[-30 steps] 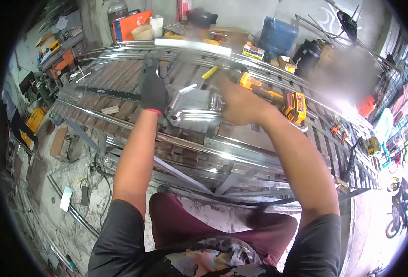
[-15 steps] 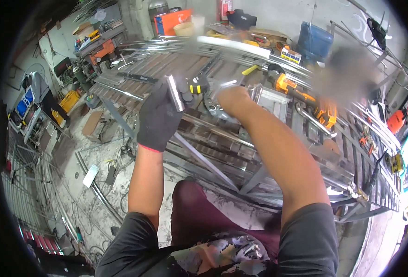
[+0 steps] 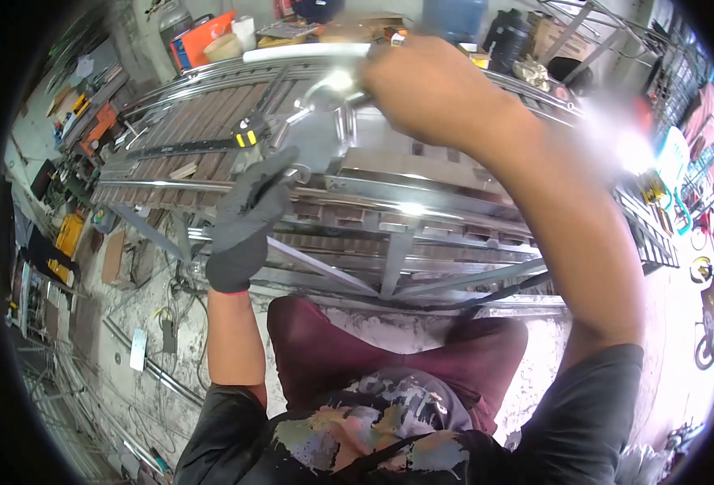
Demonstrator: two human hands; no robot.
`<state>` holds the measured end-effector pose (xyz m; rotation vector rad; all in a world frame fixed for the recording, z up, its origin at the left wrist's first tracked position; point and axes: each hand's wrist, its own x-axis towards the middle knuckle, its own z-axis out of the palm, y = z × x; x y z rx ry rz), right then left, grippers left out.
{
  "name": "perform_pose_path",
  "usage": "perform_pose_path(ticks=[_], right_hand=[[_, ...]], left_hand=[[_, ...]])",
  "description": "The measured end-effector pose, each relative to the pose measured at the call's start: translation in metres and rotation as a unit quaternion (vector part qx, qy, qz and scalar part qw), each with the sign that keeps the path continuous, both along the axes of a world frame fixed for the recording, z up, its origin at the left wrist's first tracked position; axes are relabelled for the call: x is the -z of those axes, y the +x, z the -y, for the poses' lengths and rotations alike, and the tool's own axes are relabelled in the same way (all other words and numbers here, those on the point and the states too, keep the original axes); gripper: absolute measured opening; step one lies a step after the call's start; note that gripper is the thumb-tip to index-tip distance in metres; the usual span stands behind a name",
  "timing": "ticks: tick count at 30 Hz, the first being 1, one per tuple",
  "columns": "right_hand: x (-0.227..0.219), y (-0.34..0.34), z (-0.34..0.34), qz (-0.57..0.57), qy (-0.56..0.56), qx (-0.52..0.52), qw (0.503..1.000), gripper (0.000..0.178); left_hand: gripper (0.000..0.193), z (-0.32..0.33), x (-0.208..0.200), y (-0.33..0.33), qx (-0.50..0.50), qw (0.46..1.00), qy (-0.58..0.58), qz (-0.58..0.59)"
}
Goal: The person fits and assembles metal handles, metal tubes, and metal brackets onto a larger metal frame on a fabrication workbench. The person uses work gloves, a tape measure, and metal clamps to secure the components.
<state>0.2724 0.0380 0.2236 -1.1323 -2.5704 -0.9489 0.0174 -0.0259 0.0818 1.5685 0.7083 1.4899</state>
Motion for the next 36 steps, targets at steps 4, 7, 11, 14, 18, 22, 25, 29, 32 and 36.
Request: perform_pose_path(ticks=[4,7,11,14,18,22,25,29,32,36], right_hand=[[0.012,0.050,0.010,-0.057,-0.069,0.035,0.995,0.050],[0.014,0.065,0.021,-0.048,-0.100,0.080,0.991,0.052],[0.023,0.076,0.036,-0.010,-0.088,0.086,0.992,0.054],[0.033,0.080,0.040,-0.012,-0.073,0.048,0.996,0.055],[0.040,0.087,0.049,-0.025,-0.044,-0.015,0.999,0.018],[0.042,0.086,0.053,-0.015,-0.037,-0.016,0.999,0.015],[0.045,0.088,0.055,-0.012,-0.025,-0.021,0.999,0.015],[0.049,0.086,0.055,0.000,-0.020,-0.026,0.999,0.016],[0.050,0.083,0.054,0.007,-0.009,-0.035,0.999,0.016],[0.052,0.078,0.051,0.008,0.013,-0.064,0.998,0.016]], left_hand=[[0.023,-0.015,-0.004,0.029,-0.082,0.969,0.171,-0.158],[0.024,-0.024,-0.008,0.046,-0.052,0.974,0.146,-0.165],[0.027,-0.023,0.000,0.056,-0.049,0.974,0.111,-0.191],[0.038,-0.027,0.011,0.056,-0.147,0.910,0.218,-0.321],[0.040,-0.026,0.005,0.063,-0.113,0.895,0.215,-0.375],[0.027,-0.035,0.001,0.068,-0.075,0.951,0.024,-0.299],[0.027,-0.034,-0.018,0.071,-0.042,0.934,-0.037,-0.353],[0.026,-0.047,-0.007,0.069,-0.050,0.921,0.091,-0.376],[0.026,-0.049,-0.006,0.070,-0.048,0.926,0.085,-0.366],[0.023,-0.054,-0.009,0.068,0.011,0.942,-0.044,-0.333]])
